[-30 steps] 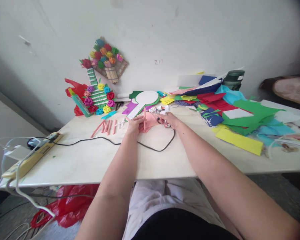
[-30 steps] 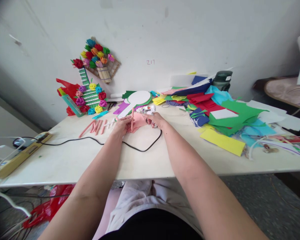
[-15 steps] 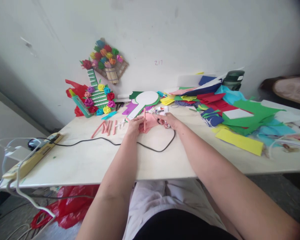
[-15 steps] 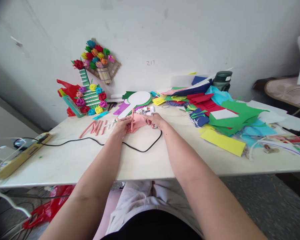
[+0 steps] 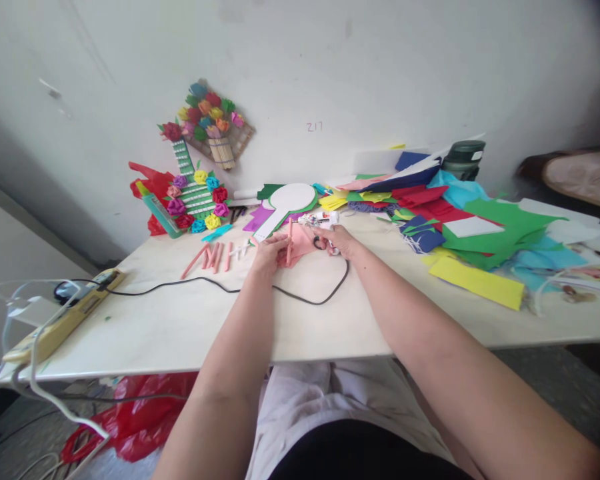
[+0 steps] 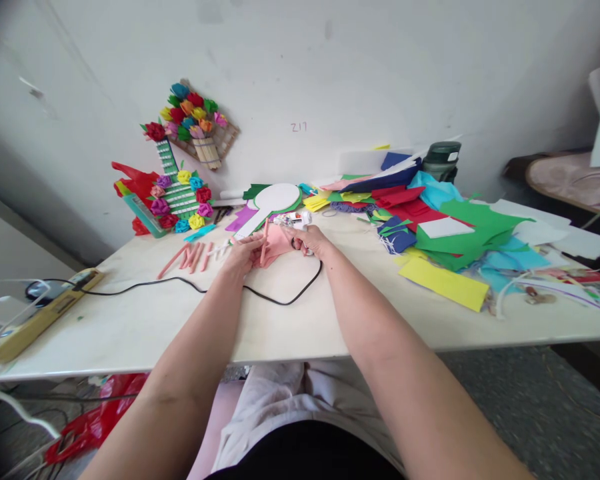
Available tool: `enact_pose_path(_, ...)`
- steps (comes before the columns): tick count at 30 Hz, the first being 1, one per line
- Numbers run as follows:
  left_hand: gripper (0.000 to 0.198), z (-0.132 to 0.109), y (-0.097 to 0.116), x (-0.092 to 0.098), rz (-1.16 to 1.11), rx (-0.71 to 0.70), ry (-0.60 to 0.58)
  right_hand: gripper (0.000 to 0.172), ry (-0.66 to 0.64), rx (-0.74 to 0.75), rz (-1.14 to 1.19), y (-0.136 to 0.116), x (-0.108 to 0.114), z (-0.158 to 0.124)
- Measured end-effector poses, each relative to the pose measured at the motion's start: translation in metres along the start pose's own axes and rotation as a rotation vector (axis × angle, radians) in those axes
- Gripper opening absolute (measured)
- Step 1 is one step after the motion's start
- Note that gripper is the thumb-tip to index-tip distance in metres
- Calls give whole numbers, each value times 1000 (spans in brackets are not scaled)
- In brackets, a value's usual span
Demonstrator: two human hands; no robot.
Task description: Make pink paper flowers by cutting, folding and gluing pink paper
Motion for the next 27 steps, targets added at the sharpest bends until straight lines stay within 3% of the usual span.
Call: enact_pose_path(27, 27, 4, -3, 3, -19, -19, -21, 43, 11, 7, -9, -1, -1, 0)
Point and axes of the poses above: each hand's wrist, its own z-axis towards the middle knuckle, its own x-axis out of the back of the hand, y = z × x, the point moved 1 cm from there along z, towards the middle knuckle, and after that the axes turned 5 degrees about -y, right-handed, at the moved point
